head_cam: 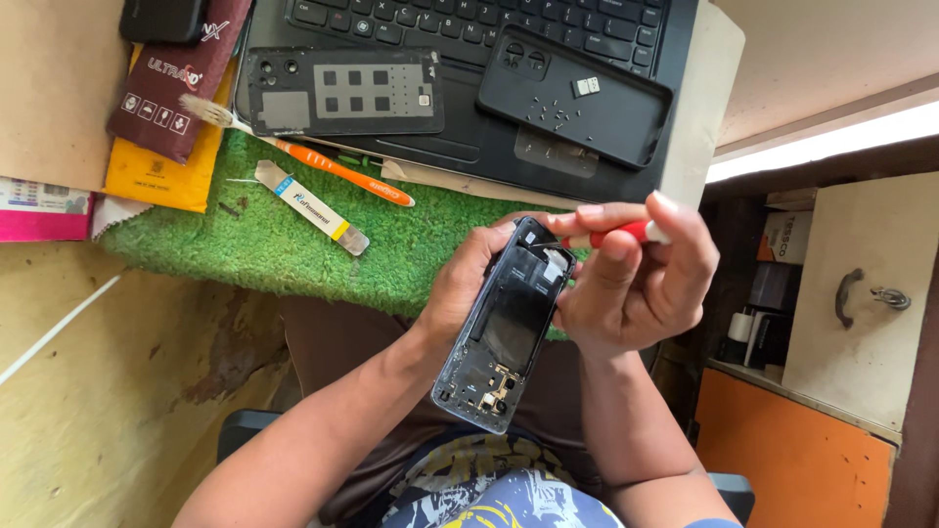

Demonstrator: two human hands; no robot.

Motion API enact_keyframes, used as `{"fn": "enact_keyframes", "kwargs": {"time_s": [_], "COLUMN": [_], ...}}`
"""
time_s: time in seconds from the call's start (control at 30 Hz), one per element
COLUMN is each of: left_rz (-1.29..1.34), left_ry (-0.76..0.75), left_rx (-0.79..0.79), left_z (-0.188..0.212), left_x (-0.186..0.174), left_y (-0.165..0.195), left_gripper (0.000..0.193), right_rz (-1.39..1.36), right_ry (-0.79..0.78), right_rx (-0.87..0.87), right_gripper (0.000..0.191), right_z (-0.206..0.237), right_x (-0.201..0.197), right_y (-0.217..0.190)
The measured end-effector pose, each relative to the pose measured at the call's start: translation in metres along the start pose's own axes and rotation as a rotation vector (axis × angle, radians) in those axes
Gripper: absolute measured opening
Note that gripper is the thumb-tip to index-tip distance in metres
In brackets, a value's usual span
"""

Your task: The person repairs a disassembled smartphone at a workbench. They use a screwdriver to unscrew components, peel adhesive and a black film from the phone frame, and press a new frame onto the phone body, working with small screws and parts laid out on a green mat.

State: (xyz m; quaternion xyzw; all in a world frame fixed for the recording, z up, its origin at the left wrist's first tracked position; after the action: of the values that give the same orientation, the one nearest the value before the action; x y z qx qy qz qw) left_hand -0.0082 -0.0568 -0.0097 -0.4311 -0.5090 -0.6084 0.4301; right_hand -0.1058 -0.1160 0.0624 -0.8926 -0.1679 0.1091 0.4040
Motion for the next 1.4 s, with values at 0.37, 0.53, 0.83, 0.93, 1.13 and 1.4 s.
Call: {"fn": "enact_keyframes", "kwargs": {"time_s": [0.37,0.53,0.83,0.93,1.13,1.4], "left_rz": [0.009,0.016,-0.025,-0.029,-0.019,-0.413], "left_ry": [-0.108,-0.075,-0.098,-0.149,-0.160,-0.135], "left_rx": [-0.005,-0.011,-0.003,0.011,0.002,0.092], "left_z": [0.001,0.002,0.003,0.001,0.002,0.008], "left_x": [0.006,0.002,0.003,0.005,0.006,0.030], "left_y": [0.002,0.000,0.002,0.003,0.001,0.034], "left_gripper": [0.050,0.048,0.052,0.055,0.057,0.058], "right_rz": [-0.037,0.017,-0.149,-0.243,-0.330,-0.653], "right_ry": [0.080,0.050,-0.082,-0.039,0.026,-0.032], "right_rx": [-0.029,0.072,0.138,0.133,0.101,0.309], "right_gripper": [0.040,0.043,0.041,0.044,0.044,0.035], "right_z": [-0.007,0.000,-0.004,-0.006,-0.010,-0.042], "right_x": [-0.004,-0.007,-0.004,-0.005,-0.009,-0.026], "right_y": [0.000,-0.001,0.003,0.006,0.008,0.006]}}
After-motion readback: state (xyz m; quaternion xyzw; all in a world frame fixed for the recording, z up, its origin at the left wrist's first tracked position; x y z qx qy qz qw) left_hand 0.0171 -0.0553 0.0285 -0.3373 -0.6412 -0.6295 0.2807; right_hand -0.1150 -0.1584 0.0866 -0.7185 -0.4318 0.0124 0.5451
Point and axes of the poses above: each hand's wrist, its own z-axis away from the middle knuckle, its own x-axis out of the palm, y = z × x, the point moved 6 cm from there along -z, towards the middle knuckle, and after that the axes turned 10 degrees about -y, right-handed, at the moved point
